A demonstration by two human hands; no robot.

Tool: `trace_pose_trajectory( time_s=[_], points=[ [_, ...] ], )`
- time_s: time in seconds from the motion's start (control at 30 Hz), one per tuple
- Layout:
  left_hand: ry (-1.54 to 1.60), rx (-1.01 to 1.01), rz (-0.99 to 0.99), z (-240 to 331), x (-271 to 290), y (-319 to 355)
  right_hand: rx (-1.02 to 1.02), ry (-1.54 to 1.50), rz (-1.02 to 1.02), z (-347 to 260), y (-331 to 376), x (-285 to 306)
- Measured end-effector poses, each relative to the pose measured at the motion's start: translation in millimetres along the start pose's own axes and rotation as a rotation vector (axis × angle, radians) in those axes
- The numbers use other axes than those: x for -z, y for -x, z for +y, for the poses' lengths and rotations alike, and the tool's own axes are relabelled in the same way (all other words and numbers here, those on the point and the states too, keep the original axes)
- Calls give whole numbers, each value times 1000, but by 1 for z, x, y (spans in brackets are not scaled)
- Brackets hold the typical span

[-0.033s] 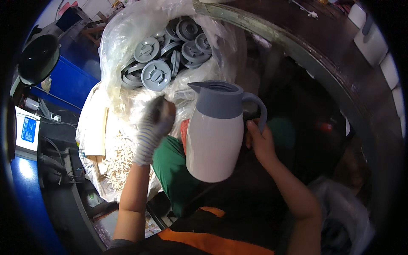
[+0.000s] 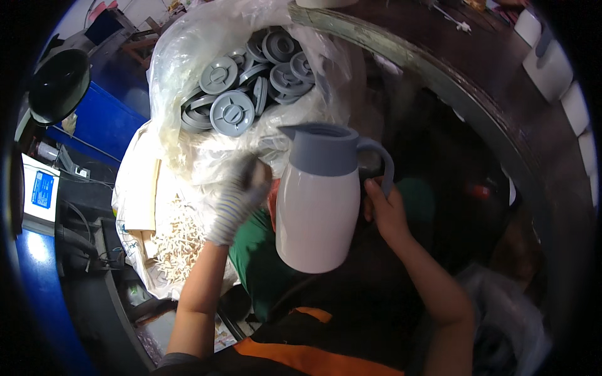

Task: The person assembles white electric kettles by inserting a small white plastic component into the base, attaching a grey lid, and placing the finished units on a nearby table. The person repeats this process for multiple kettles, retrieving parts from bags and organizing the completed items.

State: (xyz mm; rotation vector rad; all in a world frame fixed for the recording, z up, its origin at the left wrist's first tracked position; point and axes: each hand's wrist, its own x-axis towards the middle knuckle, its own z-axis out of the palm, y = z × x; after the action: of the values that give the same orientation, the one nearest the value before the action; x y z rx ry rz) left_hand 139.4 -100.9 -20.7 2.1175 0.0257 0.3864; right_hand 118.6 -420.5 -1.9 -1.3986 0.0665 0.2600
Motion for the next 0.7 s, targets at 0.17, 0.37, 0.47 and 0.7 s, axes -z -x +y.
trace_pose_trajectory(
  time_s=[0.17, 0.37, 0.47, 0.7],
  points=[
    [538, 291, -6, -18, -22, 22, -120, 401, -181, -27, -8, -9],
    [207, 90, -523, 82, 60, 12, -110, 746, -390, -49, -41, -45],
    [264, 250, -407, 62, 82, 19, -93, 710, -558, -69, -69, -87],
    [834, 598, 220, 19, 136, 66, 481, 905, -363, -33, -200, -190]
  ],
)
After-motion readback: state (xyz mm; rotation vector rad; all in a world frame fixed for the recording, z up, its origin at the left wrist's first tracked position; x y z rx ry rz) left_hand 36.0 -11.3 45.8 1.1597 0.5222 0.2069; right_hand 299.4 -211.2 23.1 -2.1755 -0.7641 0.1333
